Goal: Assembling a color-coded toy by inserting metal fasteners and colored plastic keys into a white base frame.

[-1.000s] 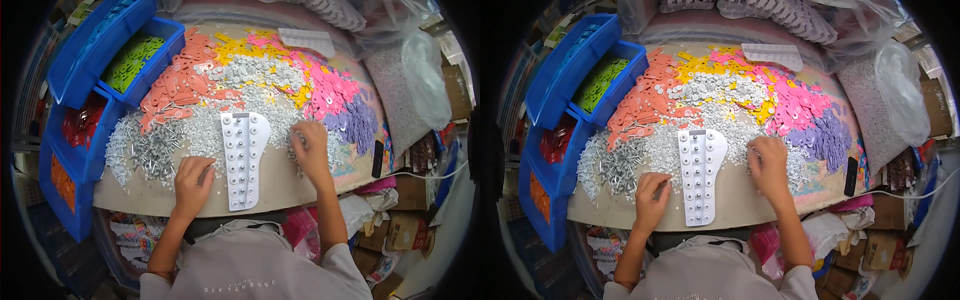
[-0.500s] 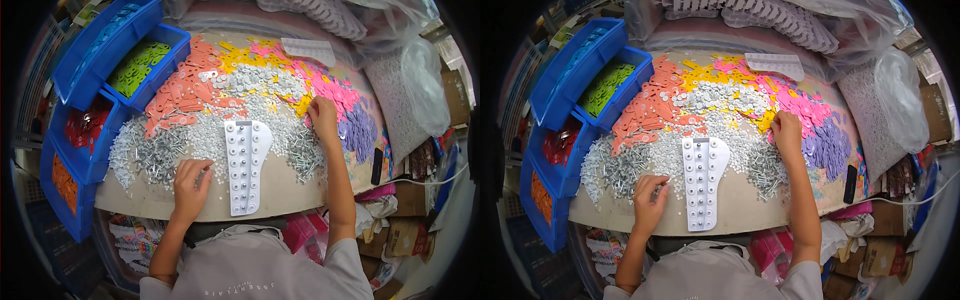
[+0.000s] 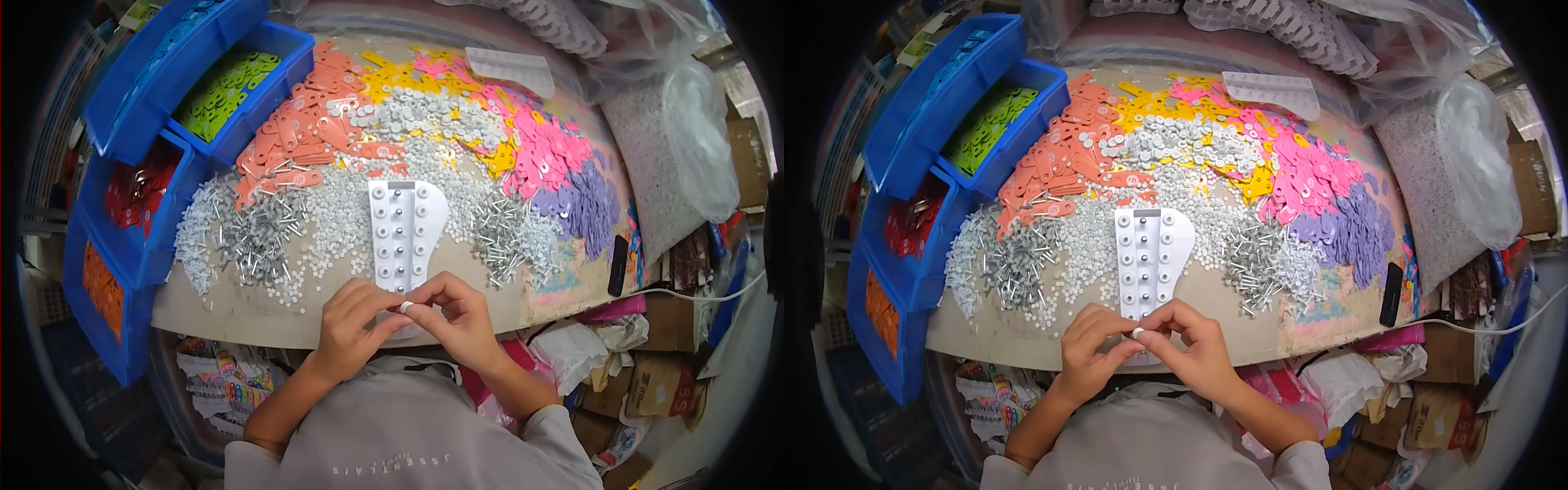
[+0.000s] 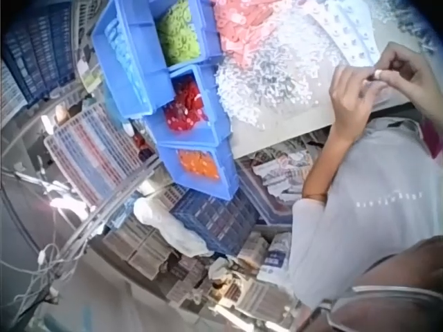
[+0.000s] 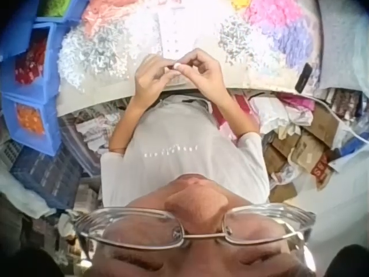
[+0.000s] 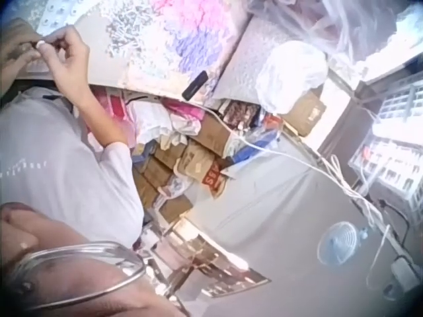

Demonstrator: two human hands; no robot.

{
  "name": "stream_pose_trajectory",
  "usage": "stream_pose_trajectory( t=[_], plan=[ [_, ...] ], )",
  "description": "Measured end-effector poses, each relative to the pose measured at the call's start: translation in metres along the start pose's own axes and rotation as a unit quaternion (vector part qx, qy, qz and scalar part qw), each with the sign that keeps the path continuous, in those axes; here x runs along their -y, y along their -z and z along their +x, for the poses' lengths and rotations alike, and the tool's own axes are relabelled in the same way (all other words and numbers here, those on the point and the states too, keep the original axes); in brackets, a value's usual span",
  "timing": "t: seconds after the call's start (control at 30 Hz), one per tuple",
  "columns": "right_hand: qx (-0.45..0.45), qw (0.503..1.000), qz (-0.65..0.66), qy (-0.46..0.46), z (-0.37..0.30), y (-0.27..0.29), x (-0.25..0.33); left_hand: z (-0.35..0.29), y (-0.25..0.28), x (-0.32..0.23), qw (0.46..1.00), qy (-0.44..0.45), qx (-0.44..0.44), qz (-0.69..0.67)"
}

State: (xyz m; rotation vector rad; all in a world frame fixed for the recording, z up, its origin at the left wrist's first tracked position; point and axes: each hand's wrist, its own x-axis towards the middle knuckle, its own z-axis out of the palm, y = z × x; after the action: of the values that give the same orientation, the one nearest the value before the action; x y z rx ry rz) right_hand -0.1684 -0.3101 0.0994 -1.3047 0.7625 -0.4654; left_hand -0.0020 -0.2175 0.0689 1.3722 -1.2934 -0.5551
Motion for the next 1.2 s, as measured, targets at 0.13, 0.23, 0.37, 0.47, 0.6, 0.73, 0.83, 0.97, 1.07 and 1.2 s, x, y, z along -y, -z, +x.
stream_pose_trajectory(
  t=[0.13,0.23,0.37,0.47,0.6,0.73,0.83,0.97,1.07,1.2],
  plan=[
    [0.028,0.996,0.035,-0.075,-0.012,0.006,-0.001,-0.006,0.006,-0.001,0.999,-0.004,0.048,-0.004],
    [0.059,0.995,-0.013,-0.085,-0.019,0.009,0.001,-0.011,0.006,0.0,0.996,0.025,0.067,-0.045],
    [0.075,0.991,-0.059,-0.094,-0.028,0.006,0.003,-0.025,0.007,0.001,0.983,0.085,0.088,-0.136],
    [0.033,0.996,0.039,-0.077,-0.03,0.008,-0.005,-0.03,0.014,-0.001,0.975,0.144,0.091,-0.139],
    [-0.035,0.988,-0.151,-0.022,-0.028,0.022,-0.014,-0.033,0.019,0.004,0.98,0.168,0.076,-0.077],
    [-0.061,0.967,-0.247,0.02,-0.023,0.011,-0.019,-0.032,0.01,0.008,0.986,0.156,0.061,-0.017],
    [-0.06,0.955,-0.282,0.066,-0.015,0.009,-0.025,-0.026,0.003,0.01,0.99,0.105,0.073,0.067],
    [-0.056,0.941,-0.319,0.094,-0.012,0.007,-0.028,-0.021,-0.002,0.011,0.988,0.093,0.058,0.107],
    [-0.075,0.943,-0.311,0.095,-0.011,0.002,-0.03,-0.02,-0.006,0.005,0.985,0.152,0.036,0.076],
    [-0.072,0.878,-0.426,0.207,-0.013,0.002,-0.044,-0.022,-0.005,0.019,0.992,0.047,0.031,0.114]
  ],
)
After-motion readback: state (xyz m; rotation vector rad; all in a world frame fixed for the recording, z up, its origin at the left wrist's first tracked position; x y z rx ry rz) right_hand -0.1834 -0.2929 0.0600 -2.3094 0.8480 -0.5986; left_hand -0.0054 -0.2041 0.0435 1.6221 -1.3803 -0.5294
